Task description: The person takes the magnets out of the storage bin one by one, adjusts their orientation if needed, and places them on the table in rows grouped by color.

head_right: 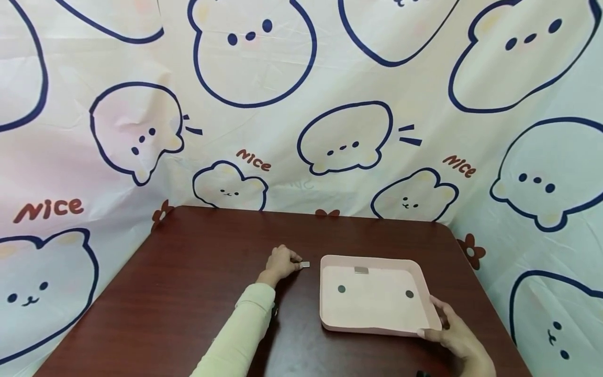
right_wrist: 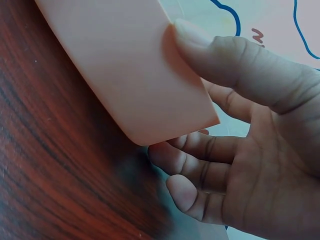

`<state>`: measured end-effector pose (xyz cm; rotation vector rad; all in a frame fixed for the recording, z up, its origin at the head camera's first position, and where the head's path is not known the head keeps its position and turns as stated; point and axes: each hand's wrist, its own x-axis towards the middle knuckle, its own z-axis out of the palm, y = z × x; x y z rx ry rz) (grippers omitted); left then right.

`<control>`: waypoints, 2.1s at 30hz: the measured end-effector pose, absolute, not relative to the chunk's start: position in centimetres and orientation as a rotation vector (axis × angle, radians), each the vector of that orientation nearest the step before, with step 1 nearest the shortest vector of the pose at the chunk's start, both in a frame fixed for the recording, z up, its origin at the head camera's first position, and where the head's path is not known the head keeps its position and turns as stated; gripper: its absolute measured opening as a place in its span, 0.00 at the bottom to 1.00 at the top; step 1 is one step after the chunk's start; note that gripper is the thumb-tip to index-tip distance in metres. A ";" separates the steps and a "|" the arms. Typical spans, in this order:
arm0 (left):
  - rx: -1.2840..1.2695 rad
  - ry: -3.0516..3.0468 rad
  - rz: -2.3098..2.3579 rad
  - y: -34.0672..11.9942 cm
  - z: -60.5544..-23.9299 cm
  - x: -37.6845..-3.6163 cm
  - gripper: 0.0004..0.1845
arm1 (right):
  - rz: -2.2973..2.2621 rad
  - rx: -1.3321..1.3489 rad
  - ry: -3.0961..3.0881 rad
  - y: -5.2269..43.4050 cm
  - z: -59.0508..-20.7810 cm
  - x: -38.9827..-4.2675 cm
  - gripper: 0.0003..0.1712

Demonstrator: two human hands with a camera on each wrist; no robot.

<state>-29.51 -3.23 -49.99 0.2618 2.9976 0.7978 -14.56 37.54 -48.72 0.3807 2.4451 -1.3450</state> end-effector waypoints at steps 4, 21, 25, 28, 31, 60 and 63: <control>0.269 2.961 0.943 -3.3 -49.9 -29.3 0.08 | -1.328 0.391 2.439 37.7 -48.6 -14.6 0.57; 0.342 2.689 1.543 -1.7 -48.5 -26.7 0.14 | -1.321 0.374 2.458 37.6 -48.5 -14.4 0.56; 0.371 2.722 1.520 -0.9 -48.3 -26.4 0.13 | -1.345 0.382 2.446 37.5 -48.6 -14.4 0.56; 0.387 2.725 1.523 -0.5 -47.9 -26.1 0.12 | -1.353 0.380 2.450 37.5 -48.6 -14.4 0.56; 0.426 2.701 1.560 0.0 -47.2 -25.8 0.12 | -1.348 0.373 2.460 37.5 -48.6 -14.4 0.56; 0.510 2.560 1.592 4.6 -45.1 -24.7 0.10 | -1.340 0.355 2.441 37.6 -48.6 -14.4 0.55; 0.543 2.559 1.569 5.0 -45.2 -24.9 0.11 | -1.331 0.357 2.441 37.6 -48.6 -14.3 0.55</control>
